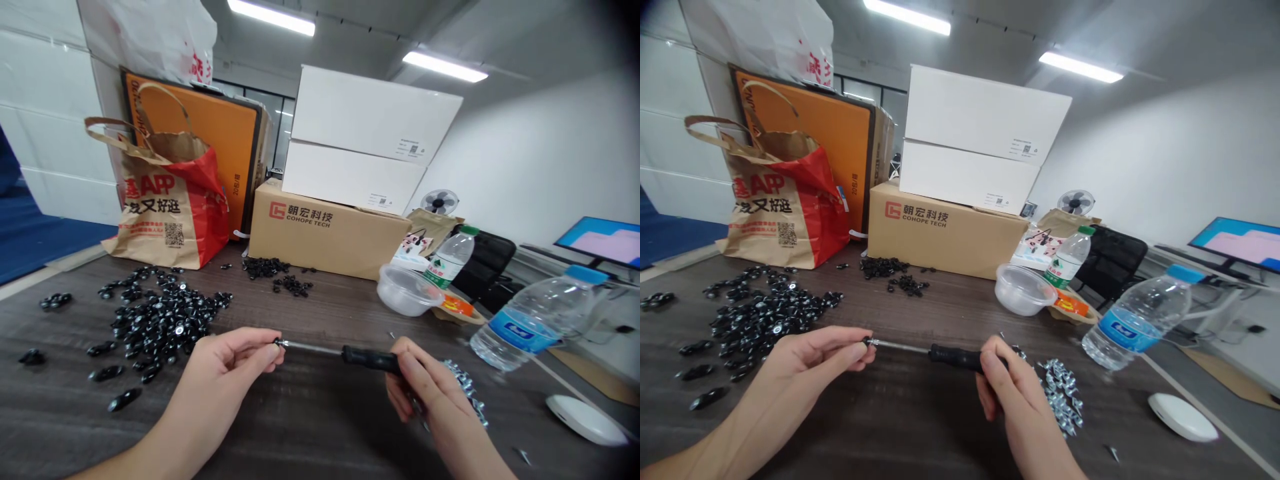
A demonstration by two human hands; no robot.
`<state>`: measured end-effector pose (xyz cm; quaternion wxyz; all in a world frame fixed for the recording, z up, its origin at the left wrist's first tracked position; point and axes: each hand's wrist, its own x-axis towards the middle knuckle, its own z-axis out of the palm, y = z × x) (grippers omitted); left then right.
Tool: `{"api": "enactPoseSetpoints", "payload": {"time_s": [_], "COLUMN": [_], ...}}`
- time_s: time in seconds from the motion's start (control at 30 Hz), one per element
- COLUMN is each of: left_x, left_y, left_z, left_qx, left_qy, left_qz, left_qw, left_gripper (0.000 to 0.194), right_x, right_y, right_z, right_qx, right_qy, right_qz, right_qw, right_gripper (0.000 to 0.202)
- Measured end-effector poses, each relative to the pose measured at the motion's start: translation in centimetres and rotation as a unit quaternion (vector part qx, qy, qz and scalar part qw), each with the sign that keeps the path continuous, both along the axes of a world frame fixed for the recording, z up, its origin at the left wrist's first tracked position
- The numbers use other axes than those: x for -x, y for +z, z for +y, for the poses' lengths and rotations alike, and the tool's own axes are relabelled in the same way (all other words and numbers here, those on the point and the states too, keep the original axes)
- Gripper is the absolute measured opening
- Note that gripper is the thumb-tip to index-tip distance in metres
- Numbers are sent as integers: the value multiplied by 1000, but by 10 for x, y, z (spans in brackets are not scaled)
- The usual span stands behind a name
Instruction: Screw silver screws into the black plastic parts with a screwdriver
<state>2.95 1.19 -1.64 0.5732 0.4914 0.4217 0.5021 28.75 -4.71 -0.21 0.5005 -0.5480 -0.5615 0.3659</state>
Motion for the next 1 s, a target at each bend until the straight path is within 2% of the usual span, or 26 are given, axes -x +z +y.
{"api": "enactPoseSetpoints", "payload": {"time_s": [0.2,0.37,0.47,0.63,0.77,0.9,1.0], "left_x": [-2,-1,-1,1,3,3,2], "left_y": [-6,-8,-7,-4,-1,0,1], "left_z": [5,7,8,6,4,4,4], "left_qx": [-3,1,1,-10,-13,-9,-13], "left_qy": [2,-2,-4,4,-3,-7,-7], "left_qz": [-8,-16,-23,-2,3,20,16], "left_qw": [1000,1000,1000,1000,1000,1000,1000], "left_gripper": [22,22,22,21,22,24,23], "right_x": [-2,-3,-2,-3,-3,-2,-3], "right_y": [-4,-5,-5,-6,-6,-4,-3], "right_z": [0,3,4,4,1,0,0], "right_qx": [10,19,25,19,16,13,21], "right_qy": [-17,-8,-5,-2,9,-5,15], "right_qz": [26,-11,20,-17,28,8,19], "right_qw": [999,1000,999,1000,999,1000,999], "right_gripper": [35,47,45,49,36,42,36]}}
